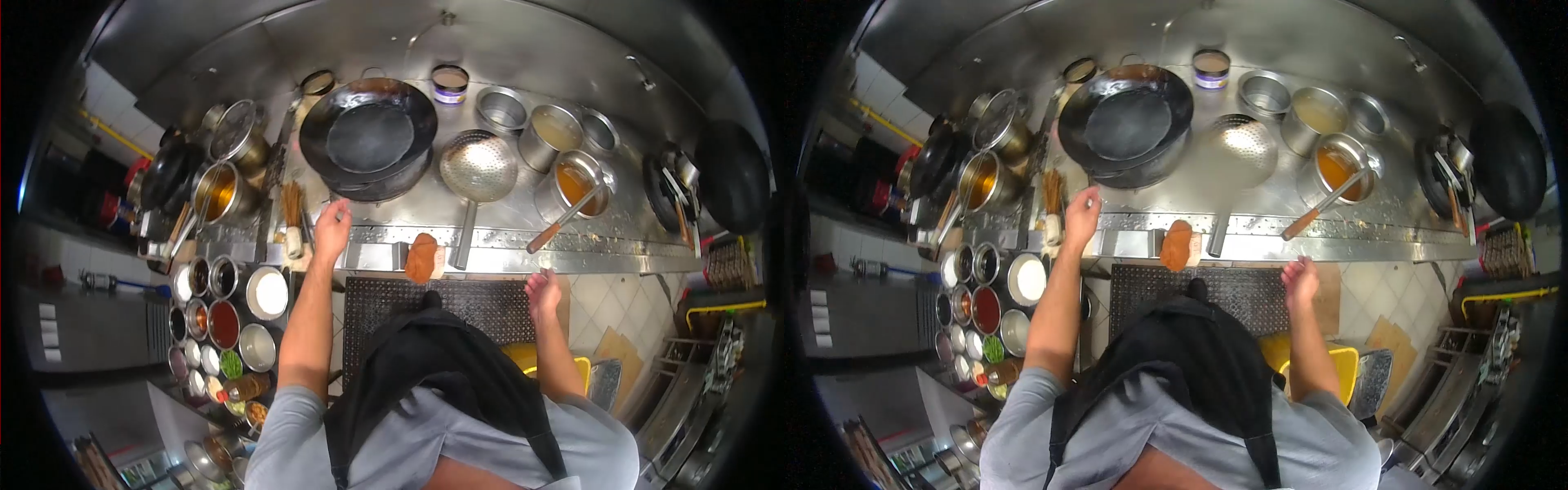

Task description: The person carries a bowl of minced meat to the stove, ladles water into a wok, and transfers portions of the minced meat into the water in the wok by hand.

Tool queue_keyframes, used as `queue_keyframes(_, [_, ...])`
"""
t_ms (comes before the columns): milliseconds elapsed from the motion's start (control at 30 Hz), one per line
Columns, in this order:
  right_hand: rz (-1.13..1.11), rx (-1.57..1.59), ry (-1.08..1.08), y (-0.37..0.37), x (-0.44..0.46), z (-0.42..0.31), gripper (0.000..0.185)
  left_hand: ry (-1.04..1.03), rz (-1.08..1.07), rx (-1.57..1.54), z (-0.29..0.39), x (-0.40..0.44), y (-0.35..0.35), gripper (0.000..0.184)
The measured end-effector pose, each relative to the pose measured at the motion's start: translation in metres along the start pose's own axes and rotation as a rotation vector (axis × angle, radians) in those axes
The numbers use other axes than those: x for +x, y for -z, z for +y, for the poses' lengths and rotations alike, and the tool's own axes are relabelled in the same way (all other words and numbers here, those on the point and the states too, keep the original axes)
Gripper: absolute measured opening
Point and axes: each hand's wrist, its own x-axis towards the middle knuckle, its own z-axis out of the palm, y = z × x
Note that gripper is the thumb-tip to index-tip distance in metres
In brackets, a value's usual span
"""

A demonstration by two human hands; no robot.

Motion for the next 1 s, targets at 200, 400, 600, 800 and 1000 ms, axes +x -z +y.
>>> queue_keyframes(200, [-0.026, 0.157, -0.076, -0.024, 0.007, 0.012, 0.052, -0.107, -0.176, 0.319, -0.010, 0.061, -0.043, 0.038])
queue_keyframes(400, [-0.031, 0.180, -0.076, -0.048, 0.020, 0.015, 0.061, -0.175, -0.065, 0.313, -0.021, 0.069, -0.049, 0.018])
queue_keyframes(600, [-0.022, -0.630, 0.123, 0.001, 0.032, 0.066, 0.053, -0.279, -0.026, 0.412, -0.007, 0.070, -0.042, 0.016])
queue_keyframes(800, [0.035, -1.293, -0.143, 0.152, -0.027, 0.253, 0.052, -0.402, -0.071, 0.318, -0.021, 0.073, -0.040, 0.018])
queue_keyframes(1000, [-0.249, -1.371, -0.273, 0.070, -0.152, 0.206, 0.049, -0.440, -0.076, 0.249, -0.023, 0.069, -0.041, 0.021])
